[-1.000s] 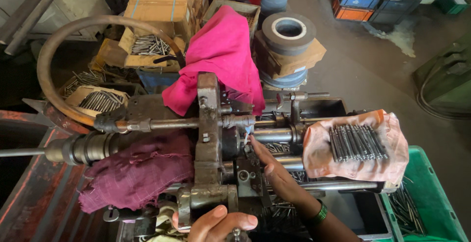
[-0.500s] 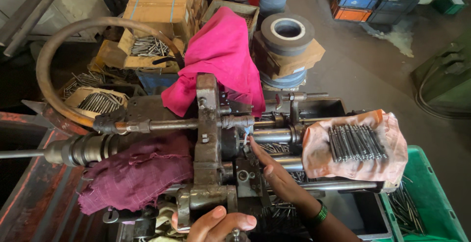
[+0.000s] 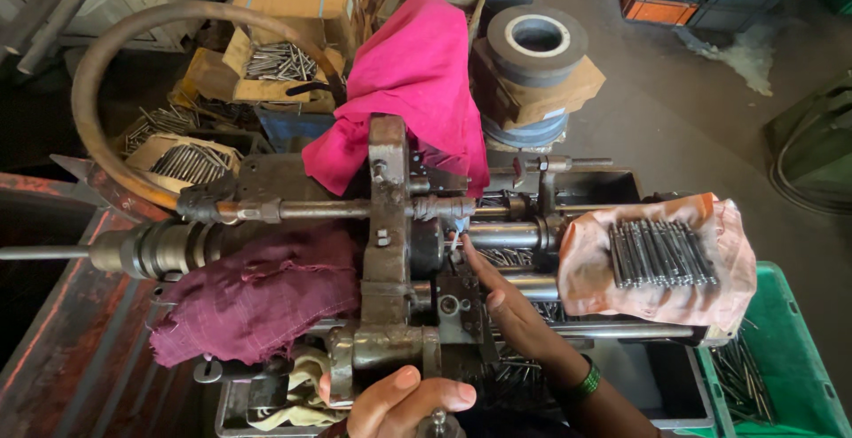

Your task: The person operates a metal forming machine, inserting metal rods into the machine and removing finished metal parts. They wipe the parts with a cloth and place them into a green bin. The person repeats this process throughout the video.

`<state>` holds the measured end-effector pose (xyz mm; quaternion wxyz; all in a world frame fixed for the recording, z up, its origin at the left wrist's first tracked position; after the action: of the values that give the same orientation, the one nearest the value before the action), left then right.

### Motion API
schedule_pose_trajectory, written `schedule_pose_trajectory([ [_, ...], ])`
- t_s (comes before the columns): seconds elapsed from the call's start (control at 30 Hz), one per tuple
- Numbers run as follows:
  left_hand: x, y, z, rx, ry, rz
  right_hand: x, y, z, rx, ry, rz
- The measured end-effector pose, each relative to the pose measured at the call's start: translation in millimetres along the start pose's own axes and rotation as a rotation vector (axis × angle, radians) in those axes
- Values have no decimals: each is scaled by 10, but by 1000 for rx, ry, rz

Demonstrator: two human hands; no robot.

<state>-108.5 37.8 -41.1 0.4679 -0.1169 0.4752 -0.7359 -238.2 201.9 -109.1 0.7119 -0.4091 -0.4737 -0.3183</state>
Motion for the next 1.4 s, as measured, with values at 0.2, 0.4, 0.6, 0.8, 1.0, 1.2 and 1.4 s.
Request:
schedule_pose_trajectory([
  [0.2,-25,16,3,-13,0,10,16,-12,4,-1,-12,13],
  [0.4,13,80,-41,32,6,-51,-7,-12,9,0,-16,10],
  [0.6,34,177,-139,64,-16,-11,6,-3,4,6,-15,15],
  [0.8,61,309,-167,123,45,35,39,-13,2,8,-16,18],
  [1.0,125,316,-247,157,56,8,14,-7,19,6,-11,10],
  [1.2,41,184,-82,44,-71,-179,11,60,60,14,0,19],
  [1.4,49,197,-72,144,14,-100,13,85,56,12,-19,19],
])
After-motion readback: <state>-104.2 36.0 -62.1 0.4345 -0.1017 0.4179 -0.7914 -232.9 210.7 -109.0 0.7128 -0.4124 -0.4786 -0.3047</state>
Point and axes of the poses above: each hand's wrist, its own y-axis away from the middle knuckle, its own z-axis out of the back of the hand, x = y × z, the point moved 9 cm from there along -y, towards the middle knuckle, and after that the axes turned 8 degrees about -y, right-handed, at the moved point
